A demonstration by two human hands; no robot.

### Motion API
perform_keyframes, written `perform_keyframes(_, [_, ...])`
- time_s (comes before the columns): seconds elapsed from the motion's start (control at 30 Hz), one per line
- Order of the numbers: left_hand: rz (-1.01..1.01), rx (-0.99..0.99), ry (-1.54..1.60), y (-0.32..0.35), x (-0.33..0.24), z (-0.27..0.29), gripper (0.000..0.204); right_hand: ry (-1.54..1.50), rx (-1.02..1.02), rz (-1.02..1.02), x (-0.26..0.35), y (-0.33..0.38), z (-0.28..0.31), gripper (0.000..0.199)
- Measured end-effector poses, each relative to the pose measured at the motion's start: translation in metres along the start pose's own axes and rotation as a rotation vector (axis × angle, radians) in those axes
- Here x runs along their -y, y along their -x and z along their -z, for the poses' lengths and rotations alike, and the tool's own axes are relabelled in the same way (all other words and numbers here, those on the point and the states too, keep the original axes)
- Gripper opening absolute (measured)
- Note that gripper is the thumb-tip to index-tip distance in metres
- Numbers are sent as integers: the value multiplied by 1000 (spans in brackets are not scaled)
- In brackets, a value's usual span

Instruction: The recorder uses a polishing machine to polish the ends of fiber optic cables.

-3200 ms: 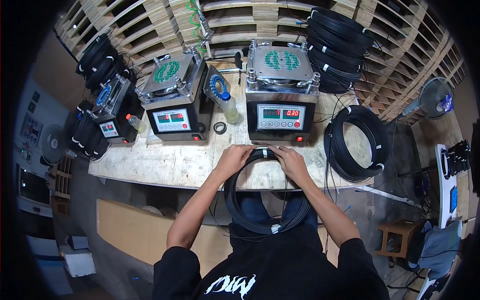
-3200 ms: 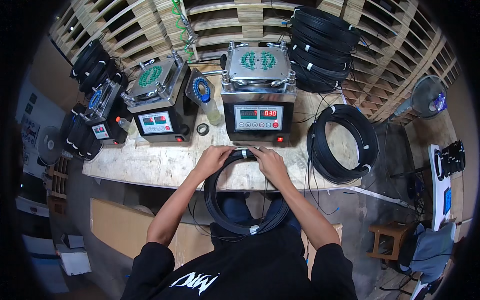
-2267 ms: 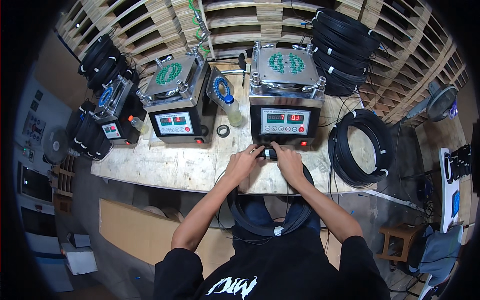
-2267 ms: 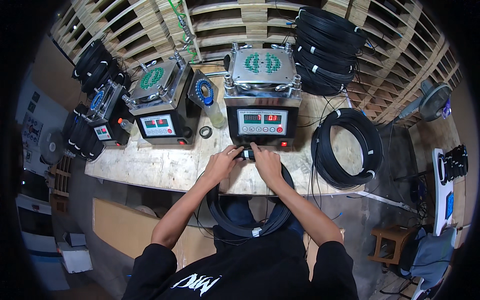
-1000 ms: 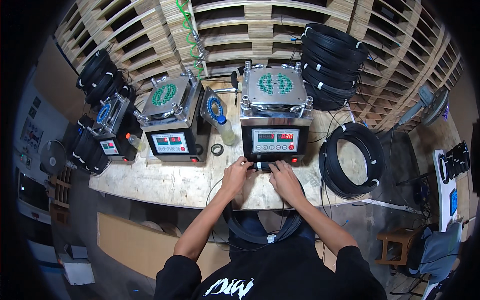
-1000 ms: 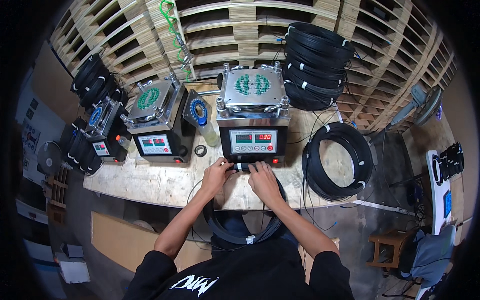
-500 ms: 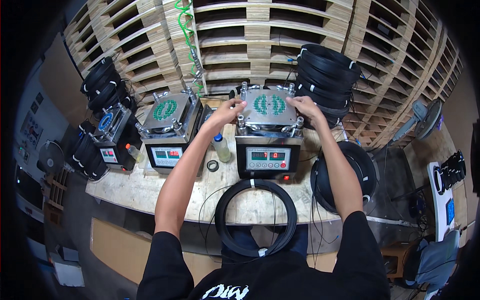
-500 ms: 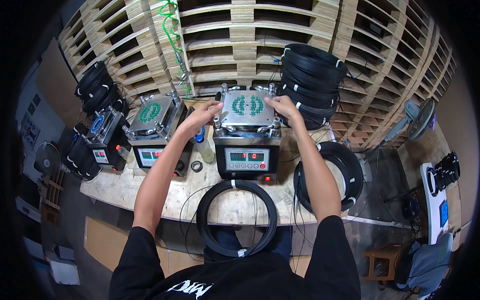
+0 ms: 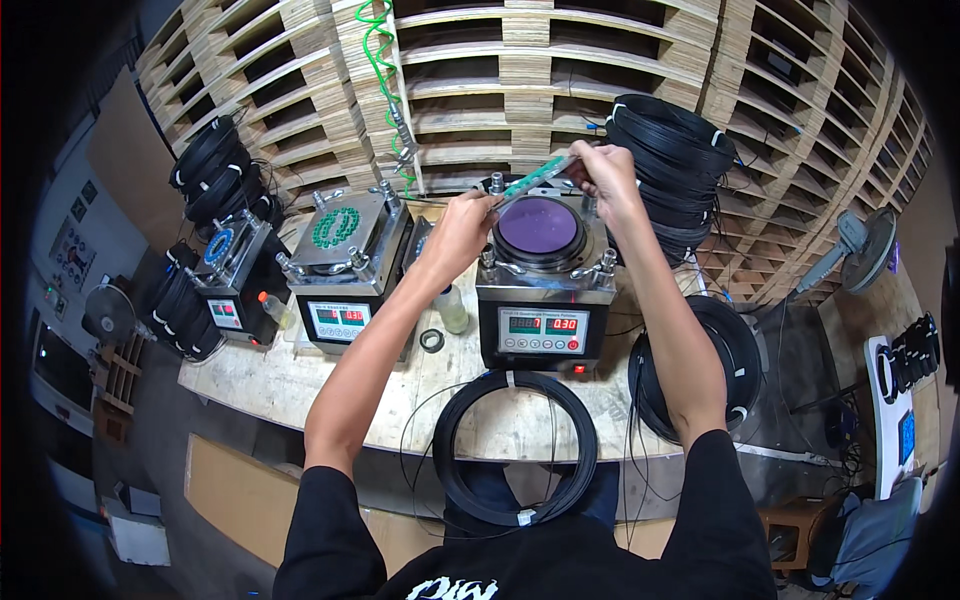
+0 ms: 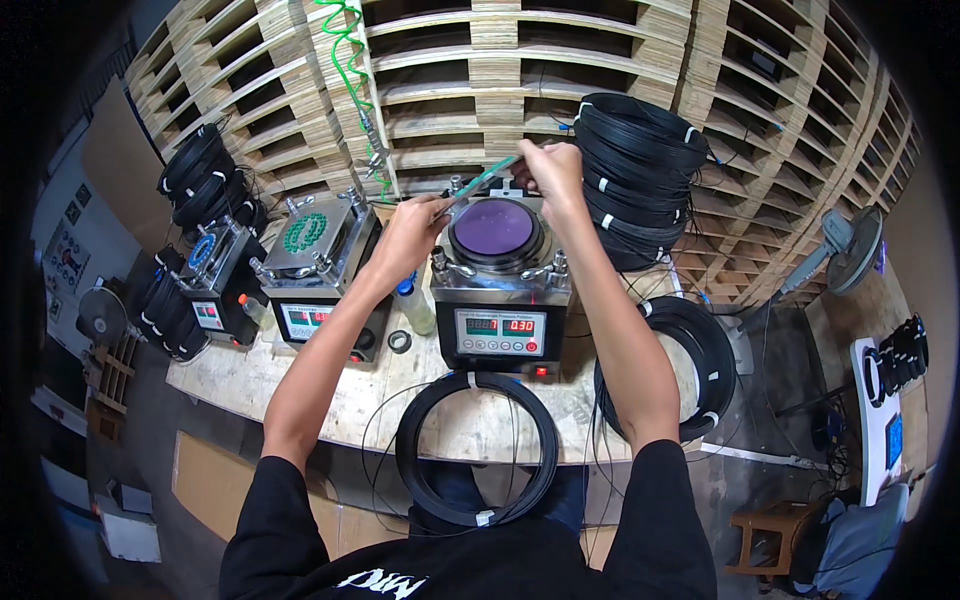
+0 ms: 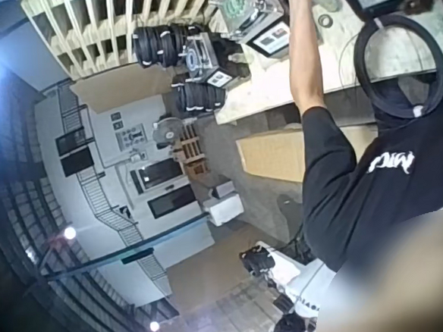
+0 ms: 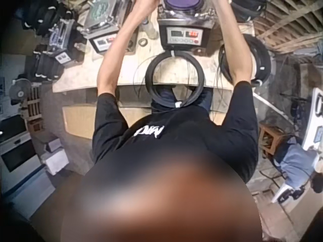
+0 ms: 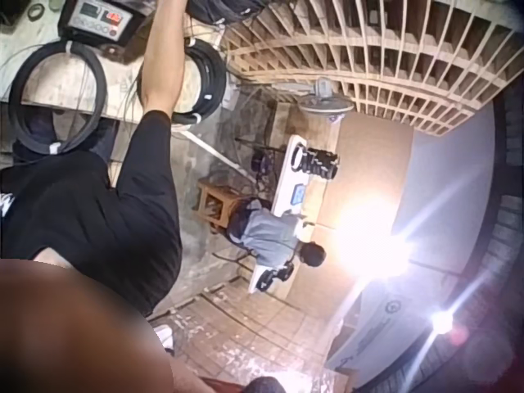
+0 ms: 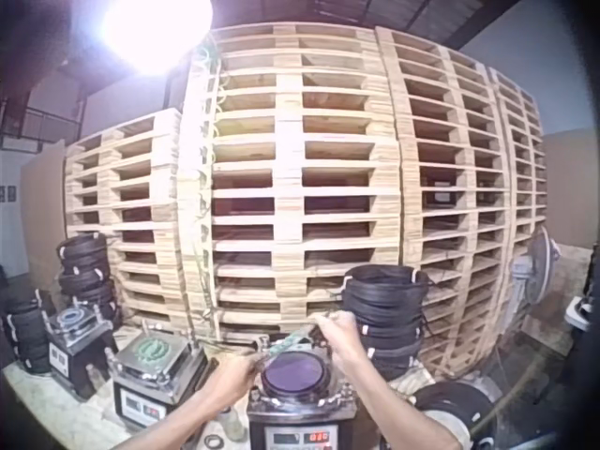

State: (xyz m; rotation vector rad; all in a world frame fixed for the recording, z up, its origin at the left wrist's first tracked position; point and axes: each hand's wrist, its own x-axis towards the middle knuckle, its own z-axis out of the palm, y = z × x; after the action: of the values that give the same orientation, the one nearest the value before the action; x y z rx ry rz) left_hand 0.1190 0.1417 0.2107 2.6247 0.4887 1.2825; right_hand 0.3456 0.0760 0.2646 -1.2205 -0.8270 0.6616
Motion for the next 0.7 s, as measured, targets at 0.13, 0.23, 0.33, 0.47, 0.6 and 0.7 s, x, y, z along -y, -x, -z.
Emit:
perform_keyframes(0.13, [172, 58, 67, 5, 18, -12, 16, 296, -40, 89, -5, -14, -15, 33])
perform_keyframes(0.23, [301, 48, 133, 17, 40, -13, 15, 332, -17, 145, -5, -9, -33, 46])
perform_keyframes(0.33, [370, -6, 228, 31, 67, -28, 17, 400, 56, 249, -16, -19, -44, 53])
perform_keyframes(0.47, [486, -22, 409, 35, 91, -47, 18, 523, 187, 449, -44, -47, -41, 44])
perform_keyframes(0.6, [595, 71, 596, 23, 91, -52, 19, 741, 228, 571, -56, -61, -36, 39])
perform_keyframes(0.7, [631, 91, 667, 26, 96, -53, 20, 807, 291, 528, -52, -63, -36, 48])
